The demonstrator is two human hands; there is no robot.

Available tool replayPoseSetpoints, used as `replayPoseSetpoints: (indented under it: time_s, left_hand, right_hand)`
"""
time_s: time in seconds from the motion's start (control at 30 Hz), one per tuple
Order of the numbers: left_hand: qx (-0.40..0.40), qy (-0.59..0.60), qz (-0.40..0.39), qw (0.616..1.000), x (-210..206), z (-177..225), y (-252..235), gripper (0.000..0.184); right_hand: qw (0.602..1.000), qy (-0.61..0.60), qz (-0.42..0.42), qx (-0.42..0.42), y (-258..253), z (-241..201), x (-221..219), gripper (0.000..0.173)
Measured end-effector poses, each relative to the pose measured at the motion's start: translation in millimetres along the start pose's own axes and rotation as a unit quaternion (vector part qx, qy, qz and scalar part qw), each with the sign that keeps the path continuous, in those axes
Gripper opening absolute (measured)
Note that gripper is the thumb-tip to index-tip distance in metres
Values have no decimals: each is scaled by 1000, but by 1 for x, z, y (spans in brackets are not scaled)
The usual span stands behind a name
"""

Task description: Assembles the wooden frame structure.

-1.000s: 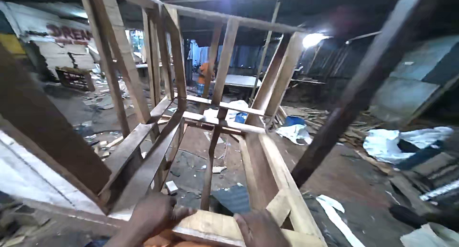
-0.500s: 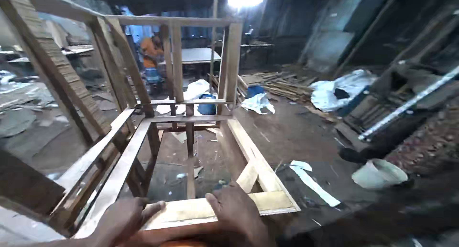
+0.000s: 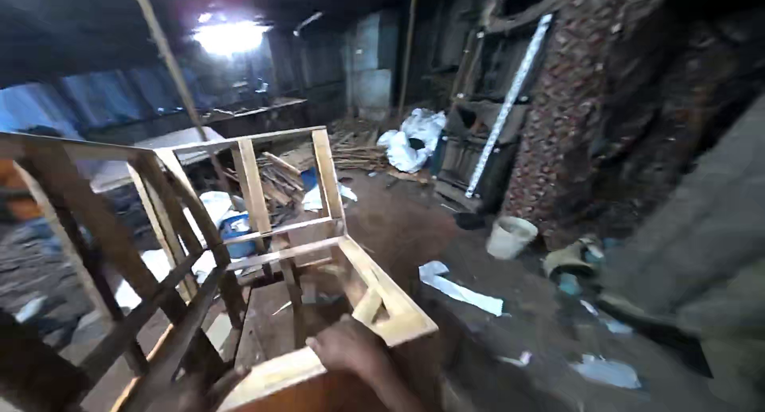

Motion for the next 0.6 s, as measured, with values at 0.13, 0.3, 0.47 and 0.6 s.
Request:
replayPoseSetpoints:
  time_s: [0.13,0.3,0.47,0.6]
  left_hand:
    - [-37,-68,-47,996,14,34,-175,110]
    - [-107,-61,-113,986,9,130,-374,106]
    - [-173,-23,-171,970,29,241,-551,98]
    - [-231,-10,-229,946,28,345,-655,81]
  right_hand:
    - [995,-37,-13,-93,-90,89,25,71]
    - [981,-52,-23,-187,-199,218,45,71]
    - [963,-61,-42,-258,-287,329,115,64]
    - [940,-109,-46,-321,-321,417,162,57]
Point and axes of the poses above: each hand's wrist, its own y-axis away from the middle knuckle, its own x-axis out of the back of the hand, z = x × y, the point moved 10 cm from there along -y, towards the middle knuckle, and after that the axes turned 9 degrees about y, right-handed, at the moved point
